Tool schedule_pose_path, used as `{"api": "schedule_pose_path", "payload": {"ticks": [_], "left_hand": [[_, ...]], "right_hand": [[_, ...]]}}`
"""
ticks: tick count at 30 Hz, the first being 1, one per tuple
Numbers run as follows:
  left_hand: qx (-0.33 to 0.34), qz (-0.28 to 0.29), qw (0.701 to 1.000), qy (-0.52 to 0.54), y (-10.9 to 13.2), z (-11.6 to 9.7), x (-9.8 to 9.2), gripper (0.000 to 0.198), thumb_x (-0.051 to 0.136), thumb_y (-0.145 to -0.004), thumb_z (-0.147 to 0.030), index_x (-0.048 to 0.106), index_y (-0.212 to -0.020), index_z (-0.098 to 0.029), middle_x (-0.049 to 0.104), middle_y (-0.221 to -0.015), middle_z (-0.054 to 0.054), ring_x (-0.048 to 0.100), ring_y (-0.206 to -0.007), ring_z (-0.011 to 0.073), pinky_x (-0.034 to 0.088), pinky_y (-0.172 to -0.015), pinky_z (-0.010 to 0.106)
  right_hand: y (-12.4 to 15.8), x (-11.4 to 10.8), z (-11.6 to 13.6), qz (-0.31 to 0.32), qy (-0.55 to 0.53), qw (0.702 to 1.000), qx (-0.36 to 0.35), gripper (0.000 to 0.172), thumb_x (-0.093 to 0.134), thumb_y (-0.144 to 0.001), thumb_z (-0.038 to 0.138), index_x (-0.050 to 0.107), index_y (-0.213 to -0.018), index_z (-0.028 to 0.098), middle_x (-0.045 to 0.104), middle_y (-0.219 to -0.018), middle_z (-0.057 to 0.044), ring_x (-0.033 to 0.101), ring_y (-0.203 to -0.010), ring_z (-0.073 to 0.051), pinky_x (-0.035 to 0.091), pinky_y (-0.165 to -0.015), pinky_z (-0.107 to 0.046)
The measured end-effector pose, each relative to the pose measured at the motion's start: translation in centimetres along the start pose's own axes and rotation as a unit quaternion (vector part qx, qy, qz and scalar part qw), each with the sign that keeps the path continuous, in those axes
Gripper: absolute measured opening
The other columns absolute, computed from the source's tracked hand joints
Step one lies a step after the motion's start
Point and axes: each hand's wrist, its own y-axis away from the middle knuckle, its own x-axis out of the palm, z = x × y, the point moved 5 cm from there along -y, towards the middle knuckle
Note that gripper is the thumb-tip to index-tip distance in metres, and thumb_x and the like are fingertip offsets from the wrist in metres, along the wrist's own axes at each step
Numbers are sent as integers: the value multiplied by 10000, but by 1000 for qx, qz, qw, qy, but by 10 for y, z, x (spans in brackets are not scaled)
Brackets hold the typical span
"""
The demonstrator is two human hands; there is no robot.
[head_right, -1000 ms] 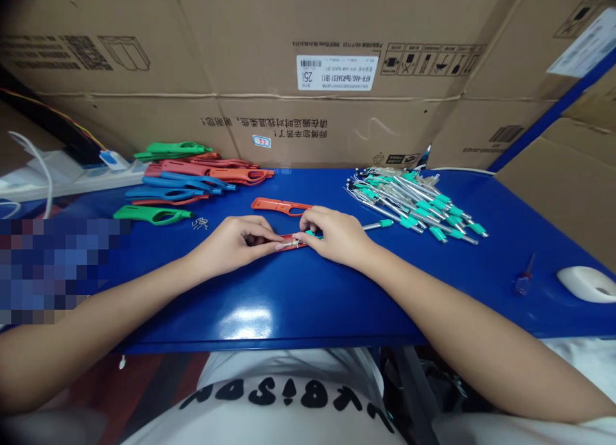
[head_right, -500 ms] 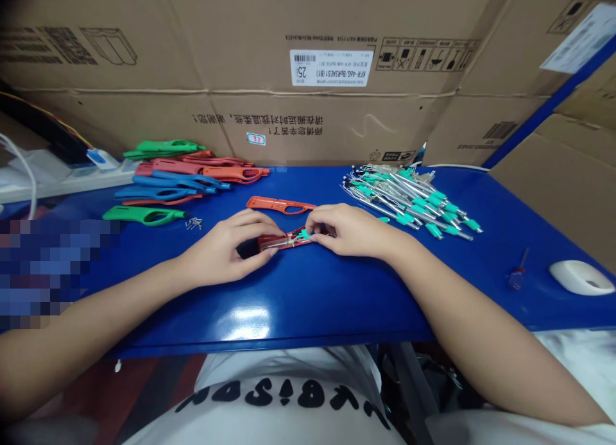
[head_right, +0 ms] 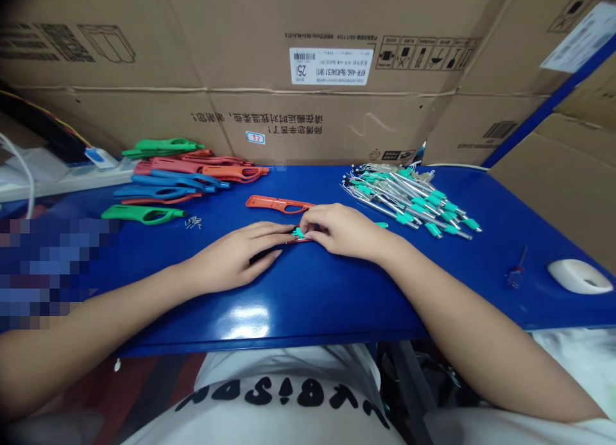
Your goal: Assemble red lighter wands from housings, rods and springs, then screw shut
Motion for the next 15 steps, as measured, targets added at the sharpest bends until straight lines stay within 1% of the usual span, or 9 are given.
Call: {"api": "schedule_pose_path", "payload": {"ticks": [5,8,10,11,13,15], "left_hand": [[3,-6,1000,-5,0,1,-1,439,506,-980,-176,572,-1408,-244,581,-1442,103,545,-1324,260,464,-1122,482],[5,-13,1000,-3,0,1,-3,431,497,-983,-156,585,-1395,-245,591,-1429,103,552,-1307,258,472,-1109,477],[6,-19,1000,0,0,1,-4,411,476,-992,-143,607,-1369,-242,609,-1405,97,569,-1283,248,484,-1094,463],[6,-22,1000,3,0,1,-5,400,466,-998,-141,619,-1353,-240,618,-1393,95,578,-1271,242,489,-1089,454],[6,-24,1000,6,-1,2,-5,385,453,-1007,-143,633,-1334,-233,631,-1375,94,584,-1264,236,491,-1088,446],[12,-27,1000,9,-1,3,-4,379,444,-1013,-146,637,-1330,-224,635,-1367,98,583,-1265,234,487,-1092,444]], "right_hand": [[2,0,1,18,22,1000,5,149,554,-939,187,680,-1013,220,723,-1024,-56,645,-867,-199,446,-730,-307],[2,0,1,11,32,999,-3,154,560,-941,203,685,-1027,227,723,-1025,-53,650,-877,-206,456,-733,-316],[1,-1,1,-13,26,999,-16,169,569,-947,237,691,-1063,227,714,-1034,-61,644,-904,-215,475,-760,-327],[1,-2,0,-34,27,999,-24,199,556,-956,244,692,-1100,226,706,-1055,-70,636,-941,-223,485,-799,-340],[-1,-4,-6,-75,49,996,-28,290,499,-972,210,684,-1194,228,677,-1139,-95,606,-1042,-246,480,-910,-393],[-3,-1,-16,-93,84,992,-6,390,449,-957,140,674,-1259,240,632,-1237,-116,571,-1125,-272,455,-982,-457]]}}
